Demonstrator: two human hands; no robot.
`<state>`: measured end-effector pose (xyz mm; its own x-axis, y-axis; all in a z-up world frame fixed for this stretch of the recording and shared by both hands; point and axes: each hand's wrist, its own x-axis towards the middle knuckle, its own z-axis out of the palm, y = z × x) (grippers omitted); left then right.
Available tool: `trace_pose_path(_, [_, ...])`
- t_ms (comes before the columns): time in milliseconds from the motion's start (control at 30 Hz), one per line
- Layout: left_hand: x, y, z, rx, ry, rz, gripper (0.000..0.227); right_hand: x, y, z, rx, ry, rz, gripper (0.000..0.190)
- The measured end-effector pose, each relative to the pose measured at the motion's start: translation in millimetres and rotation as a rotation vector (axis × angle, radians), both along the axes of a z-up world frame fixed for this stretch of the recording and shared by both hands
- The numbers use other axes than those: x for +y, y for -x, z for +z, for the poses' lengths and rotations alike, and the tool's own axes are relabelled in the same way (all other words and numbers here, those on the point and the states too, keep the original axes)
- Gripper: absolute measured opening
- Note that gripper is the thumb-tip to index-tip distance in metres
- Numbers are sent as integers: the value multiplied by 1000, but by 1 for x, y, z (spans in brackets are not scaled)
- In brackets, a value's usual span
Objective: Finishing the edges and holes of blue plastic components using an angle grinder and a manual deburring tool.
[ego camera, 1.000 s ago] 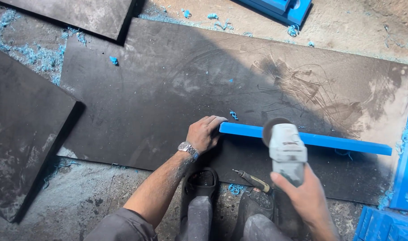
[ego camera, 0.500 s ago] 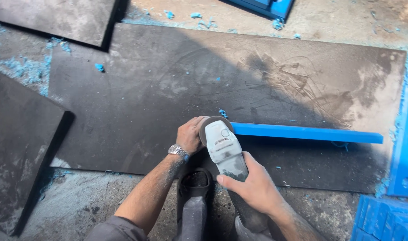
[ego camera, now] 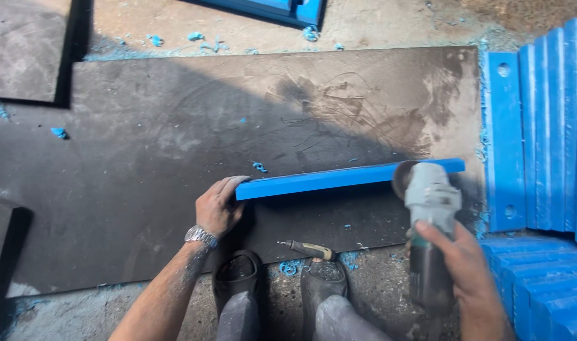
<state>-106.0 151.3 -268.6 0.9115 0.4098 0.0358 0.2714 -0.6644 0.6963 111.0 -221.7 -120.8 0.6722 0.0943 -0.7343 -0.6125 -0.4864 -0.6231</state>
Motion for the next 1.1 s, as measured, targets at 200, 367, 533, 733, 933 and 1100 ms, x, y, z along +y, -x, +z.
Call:
trace_pose_path(200, [-9,-4,-2,40,-33,4,61,-38,-39,0,-170,-58,-327,44])
trace_pose_path(367, [-10,-5,-2,54,-48,25,62,-43,-5,-11,-198,-57,-163,48])
trace_pose_path(533, [-16,-8,-4,67,-57,44,61,-20,24,-11,-218,-112,167,55])
trace_pose_path(733, [-17,-8,-10,95,-65,59,62,-27,-12,-2,-62,-60,66,52])
trace_pose_path(933, [-22,-10,-4,43,-71,53,59,-73,-46,-7,-127,-194,-369,40])
trace_pose_path(1100, [-26,-30,30,31,231,206,44,-95,-8,7,-199,-271,-433,42])
